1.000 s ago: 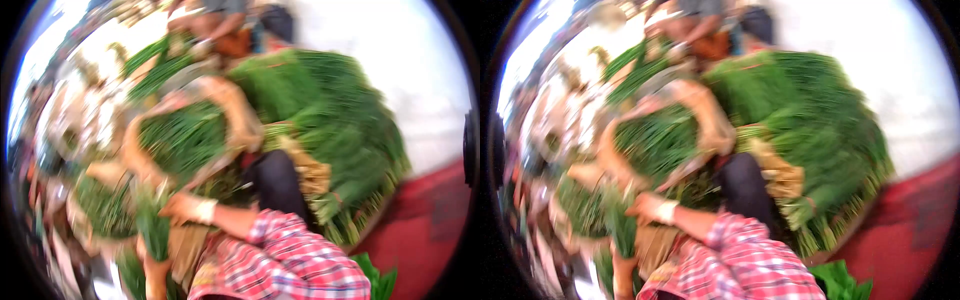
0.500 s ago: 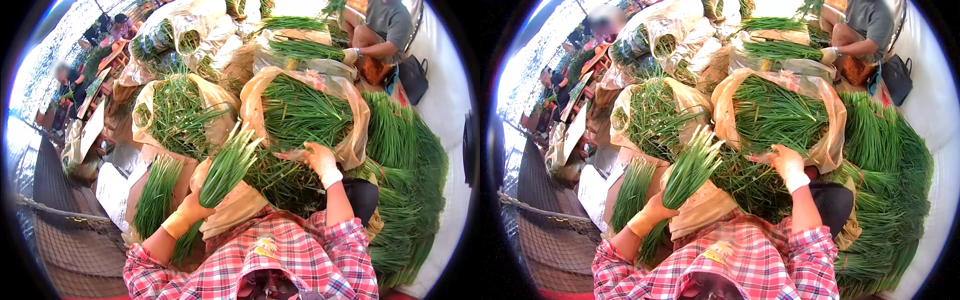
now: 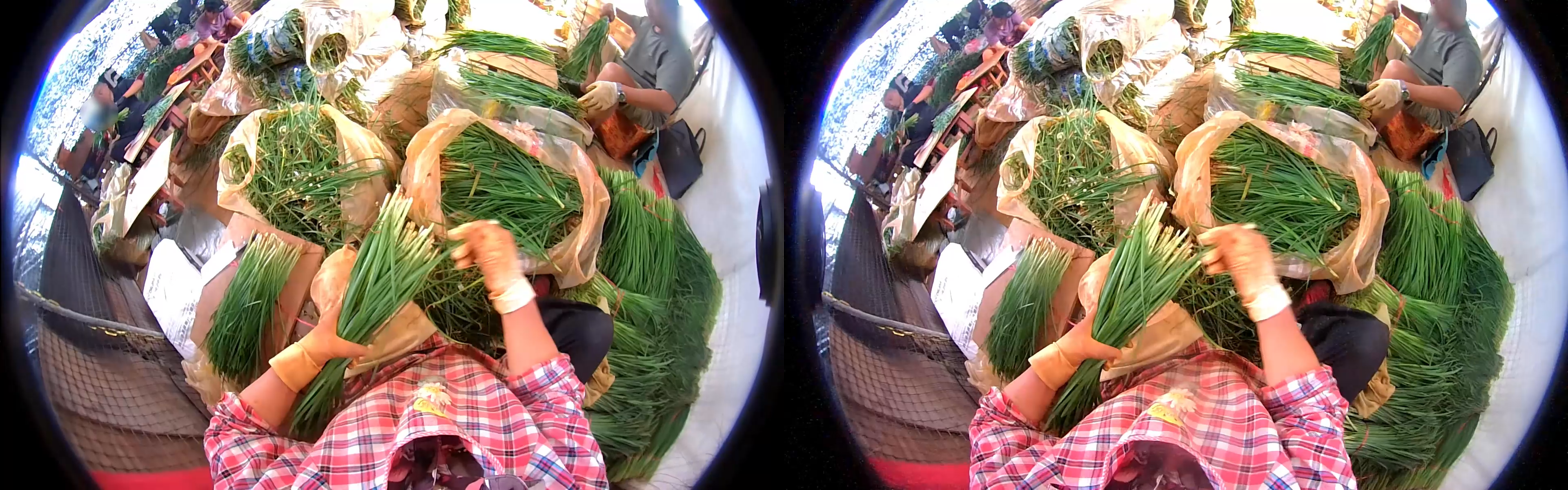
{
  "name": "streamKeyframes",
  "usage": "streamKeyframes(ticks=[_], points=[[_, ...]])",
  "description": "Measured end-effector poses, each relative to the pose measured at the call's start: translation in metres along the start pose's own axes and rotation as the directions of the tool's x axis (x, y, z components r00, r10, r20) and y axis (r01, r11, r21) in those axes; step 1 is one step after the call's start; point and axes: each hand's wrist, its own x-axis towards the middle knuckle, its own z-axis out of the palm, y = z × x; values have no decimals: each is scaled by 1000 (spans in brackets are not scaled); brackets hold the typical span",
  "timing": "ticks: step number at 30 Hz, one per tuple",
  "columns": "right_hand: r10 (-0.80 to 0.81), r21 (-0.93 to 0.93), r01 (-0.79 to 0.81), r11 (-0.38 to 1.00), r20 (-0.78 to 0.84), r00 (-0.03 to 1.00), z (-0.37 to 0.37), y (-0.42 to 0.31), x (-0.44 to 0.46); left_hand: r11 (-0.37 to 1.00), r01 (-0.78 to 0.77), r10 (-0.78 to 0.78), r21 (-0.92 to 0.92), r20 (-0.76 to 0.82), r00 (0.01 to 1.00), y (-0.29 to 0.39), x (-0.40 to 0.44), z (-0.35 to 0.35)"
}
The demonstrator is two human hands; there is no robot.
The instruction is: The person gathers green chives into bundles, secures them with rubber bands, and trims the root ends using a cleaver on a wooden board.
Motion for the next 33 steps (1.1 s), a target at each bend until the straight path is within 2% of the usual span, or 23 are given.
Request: streamKeyframes(ticks=[1,2,3,4,5,6,7,9,10,11,12,14,16,17,18,19,20,22,24,26,28,29,33], points=[[-51,-16,49,999,-122,991,-17,1,1,985,60,-54,-160,44,998,2,-1,-1],[-9,-4,8,1000,-267,964,-36,4,2,941,122,-97,-315,95,991,3,-1,-2],[38,7,-39,999,-392,919,-55,11,3,939,120,-96,-322,88,991,2,-2,-6],[50,-72,-92,993,-455,889,-85,35,7,933,154,-118,-325,127,985,-2,-4,-12],[165,-404,-371,836,-459,873,-110,50,7,926,188,-140,-327,165,976,-5,-6,-16],[164,-412,-368,834,-451,877,-134,83,2,924,184,-138,-334,156,978,-5,-8,-18],[-99,-904,54,424,13,995,-157,124,-6,934,165,-122,-316,151,981,-6,-9,-20],[-84,-893,447,43,443,893,-134,115,-1,941,141,-102,-307,142,985,-9,-6,-20],[-1,-853,298,430,329,944,-82,60,-1,949,137,-105,-283,125,987,-15,-5,-16],[82,-671,81,737,208,975,-30,5,0,958,137,-112,-253,111,988,-18,-5,-13],[295,-234,-252,939,173,940,4,-31,0,957,145,-119,-251,114,986,-17,-5,-10],[170,-174,-123,977,283,944,31,-35,14,979,76,-50,-192,137,989,-7,1,-5],[219,-452,-47,891,337,916,46,-21,34,992,18,-5,-125,106,994,18,2,7],[158,-378,20,925,434,887,50,-21,35,957,16,16,-290,108,994,34,5,17],[191,-441,38,897,463,865,53,-24,36,987,-32,47,-156,87,995,36,5,16],[260,-393,-46,918,511,819,56,-23,39,997,-76,77,-17,66,995,37,5,16],[321,-346,-136,928,560,764,58,-21,41,997,-72,74,-24,64,995,35,6,16],[408,-295,-294,909,491,770,56,-18,42,997,-69,67,22,101,993,33,8,15],[396,-278,-295,914,462,794,57,-9,40,990,-130,127,54,56,990,27,7,12],[452,-318,-341,885,406,794,52,-3,37,996,-47,56,-69,132,990,32,6,8],[459,-345,-330,879,418,784,49,2,32,988,-54,76,-144,151,986,5,4,-1],[433,-289,-335,897,413,801,48,7,28,975,-59,97,-215,173,980,-6,2,-3],[441,-227,-381,897,368,819,44,15,18,962,67,-1,-263,243,970,2,1,-5]])
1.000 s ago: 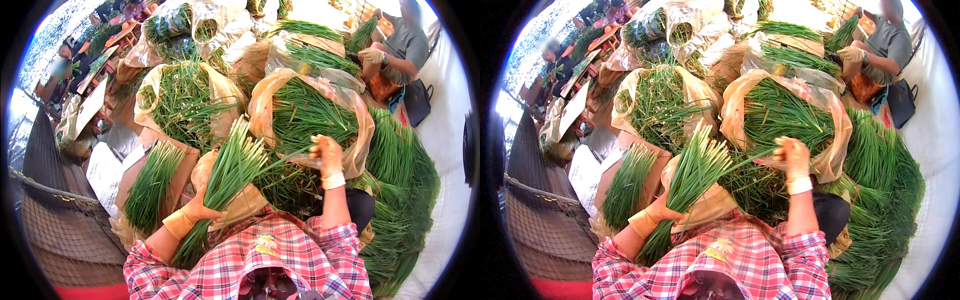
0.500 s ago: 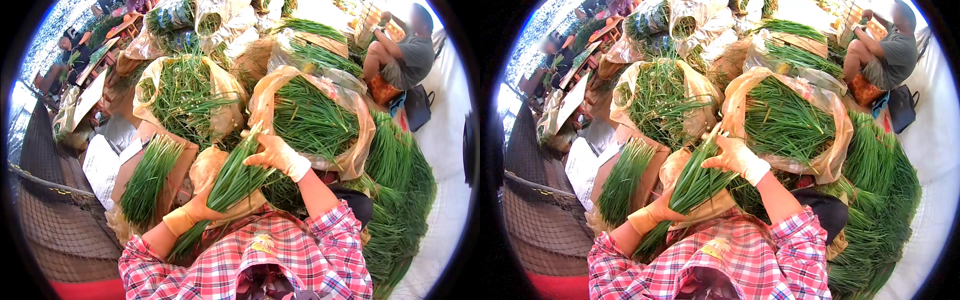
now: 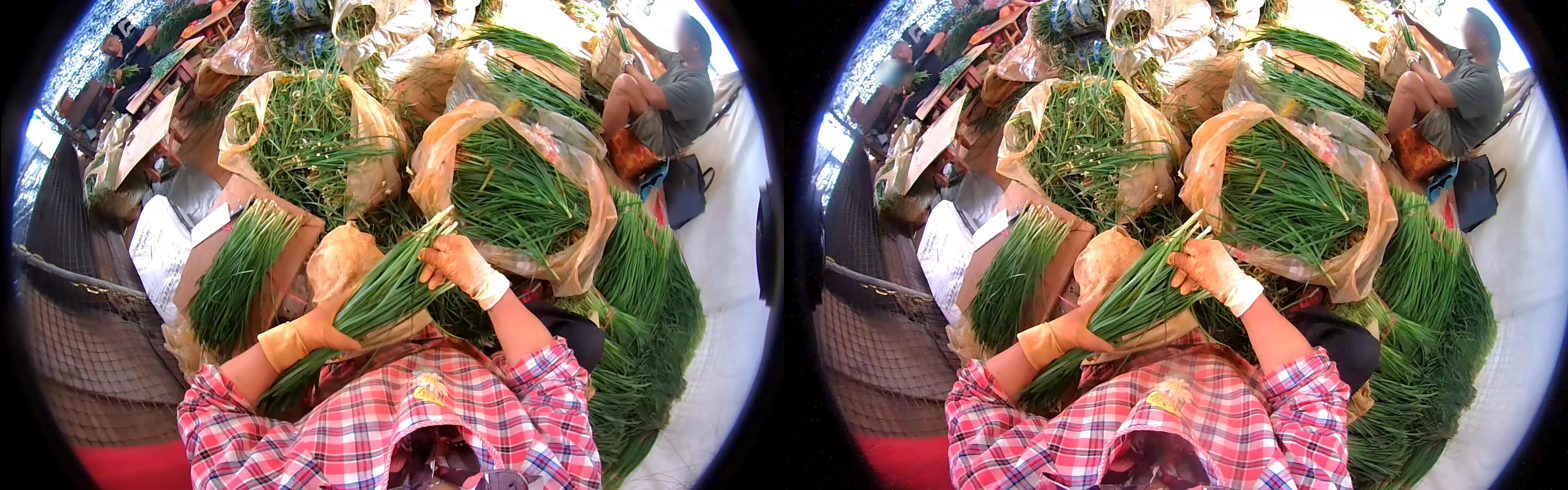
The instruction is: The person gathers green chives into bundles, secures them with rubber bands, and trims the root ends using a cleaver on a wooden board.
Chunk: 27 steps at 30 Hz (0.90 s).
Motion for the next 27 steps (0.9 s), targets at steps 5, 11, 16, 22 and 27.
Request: streamKeyframes(ticks=[5,11,16,22,27], points=[[23,20,-22,1000,-98,995,1,5,-7,991,93,-97,101,35,995,7,-1,0],[-154,135,247,960,-481,863,-59,11,-20,967,105,-96,233,-49,994,23,-16,1],[-58,-882,-142,450,-188,981,-152,93,-7,989,147,-148,-14,-73,986,2,-24,-13],[-63,-78,48,996,-201,978,-34,-24,-31,991,110,-100,81,-114,988,-10,-16,-9],[-52,195,42,980,45,998,-3,-12,9,994,57,-54,88,-45,998,-9,-6,-3]])
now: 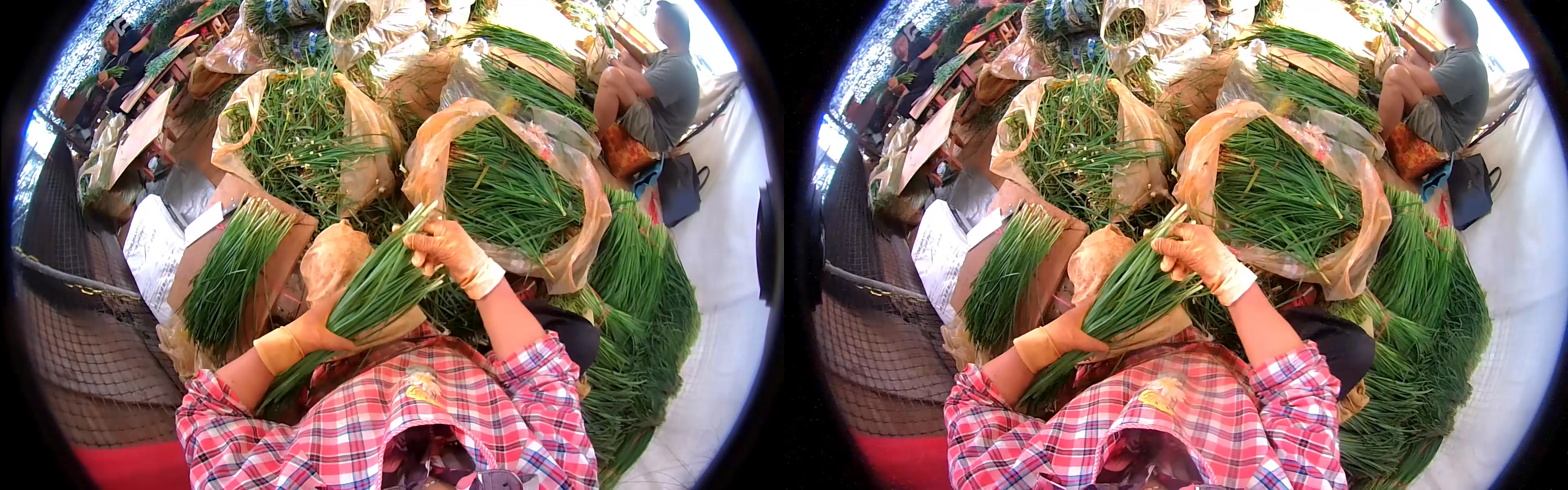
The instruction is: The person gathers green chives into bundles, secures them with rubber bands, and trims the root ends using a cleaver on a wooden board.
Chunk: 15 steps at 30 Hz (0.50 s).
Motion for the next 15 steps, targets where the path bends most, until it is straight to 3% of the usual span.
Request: streamKeyframes(ticks=[3,5,8,12,15], points=[[-21,46,24,999,-55,998,-4,13,4,1000,-14,13,24,15,1000,2,1,3],[3,96,3,995,-66,998,-9,17,-1,964,16,-6,-264,36,999,11,1,9],[-55,75,59,995,-50,997,-18,27,-7,914,-10,48,-407,84,995,4,5,15],[-109,66,113,991,-67,992,-17,30,-11,890,-46,73,-454,43,996,5,2,25],[-50,160,65,985,-97,994,-17,38,-9,919,19,-28,-395,-16,999,-10,1,23]])
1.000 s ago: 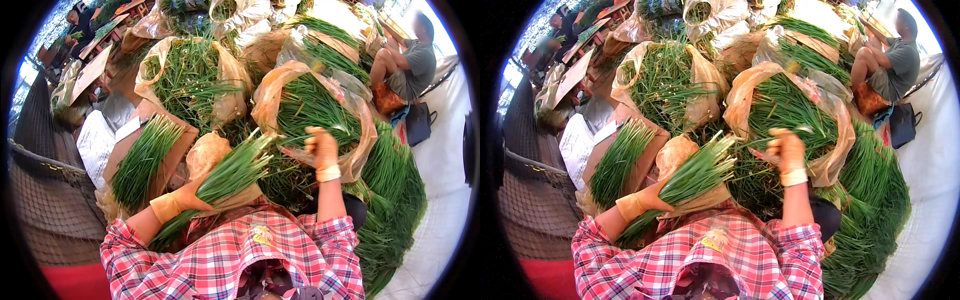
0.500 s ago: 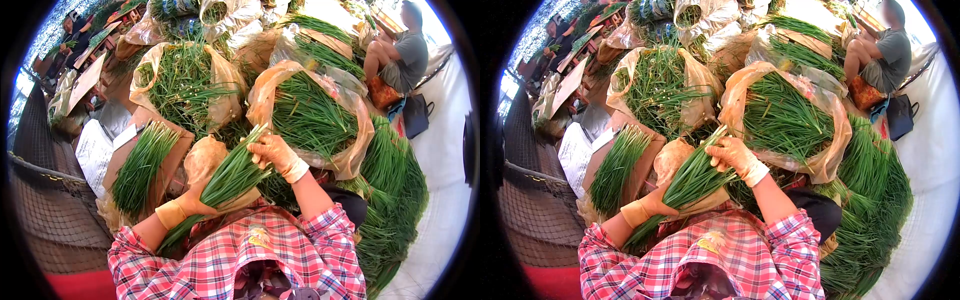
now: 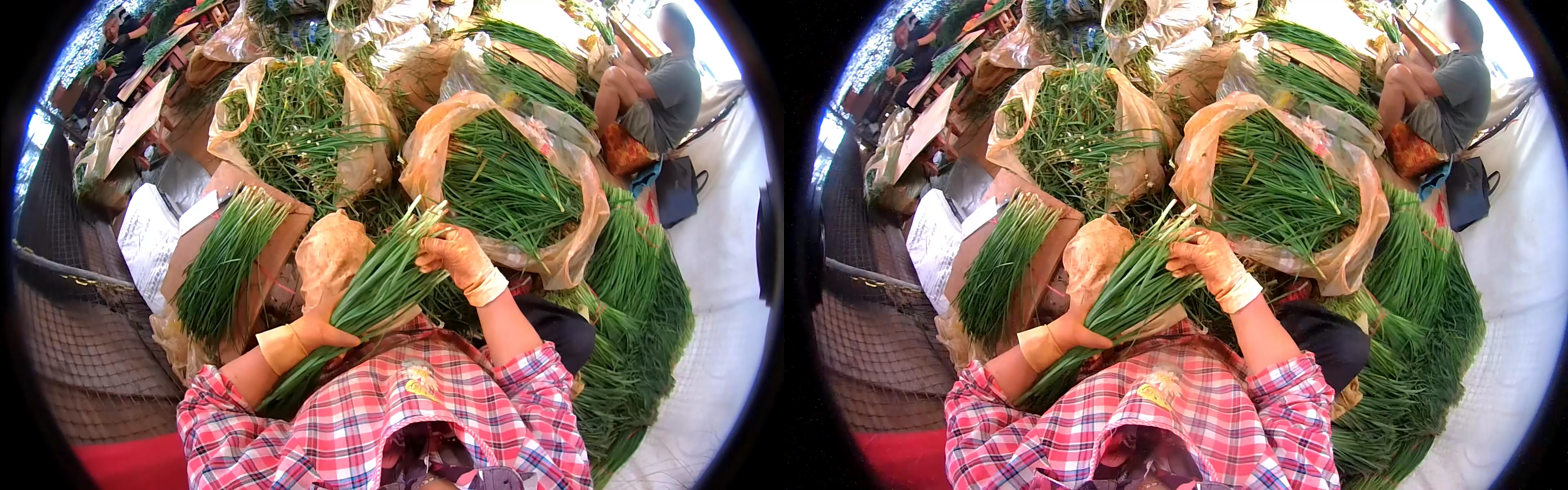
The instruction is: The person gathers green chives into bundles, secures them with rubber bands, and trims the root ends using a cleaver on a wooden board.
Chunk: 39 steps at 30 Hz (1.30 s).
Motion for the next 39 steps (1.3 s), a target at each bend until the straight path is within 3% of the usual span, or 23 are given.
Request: streamKeyframes(ticks=[2,7,9,11,12,14,15,17,18,20,21,22,23,24,25,26,27,29,31,32,35,37,39], points=[[55,120,-55,991,0,998,-3,11,4,931,-65,89,358,-52,995,-10,1,-12],[37,204,-18,979,-88,995,-1,25,4,916,-95,114,390,-24,993,-23,5,-21],[32,34,-28,999,-127,991,-5,28,8,924,-80,95,373,-20,995,-21,5,-18],[-10,-44,1,999,-193,981,1,31,7,591,-147,274,793,-25,961,-12,2,-9],[13,22,-9,1000,-192,981,3,30,7,593,-148,276,791,-27,961,-11,0,-8],[50,231,-19,973,-128,991,8,27,4,446,44,266,894,-179,947,-10,-6,-7],[53,231,-23,973,-127,990,9,25,3,448,45,266,893,-181,947,-6,-7,-4],[67,515,95,852,-286,956,8,22,-1,633,44,199,773,-218,956,10,-10,3],[35,594,141,792,-275,961,-16,18,5,598,20,215,801,-184,959,20,-13,7],[-129,536,404,741,-477,869,-39,-9,-11,567,99,183,818,-242,953,29,-22,8],[-328,566,506,650,-391,860,-72,-6,-16,534,175,157,827,-300,941,31,-25,6],[-383,414,522,745,-375,844,-98,-7,-24,430,158,225,889,-275,935,32,-28,4],[-294,-103,276,956,-298,908,-124,-8,-23,431,157,225,889,-274,935,33,-28,5],[-407,-676,122,726,-280,870,-122,-4,-27,389,217,223,895,-320,921,36,-27,6],[-492,-972,-103,209,-195,848,-103,-10,-32,345,273,226,898,-362,904,40,-23,7],[-688,-998,24,58,-23,725,-87,-21,-35,278,254,260,927,-327,909,42,-19,8],[-686,-998,22,54,-21,728,-60,-36,-35,283,251,259,926,-326,909,44,-16,10],[-664,-860,483,162,267,699,-18,-46,-30,205,350,199,914,-389,899,52,-16,14],[-480,-892,390,228,246,842,-13,-23,-18,158,335,244,929,-366,898,43,-16,7],[-504,-941,320,106,227,833,-11,-11,-13,120,324,289,938,-345,893,40,-17,5],[-503,-998,39,44,11,864,-28,8,-3,40,398,256,916,-395,882,45,-24,7],[-345,-959,-278,-51,-244,906,-62,0,-5,22,426,267,904,-416,869,38,-29,1],[-388,-937,-348,-25,-311,868,-97,6,-13,5,451,282,893,-434,856,32,-31,-3]])
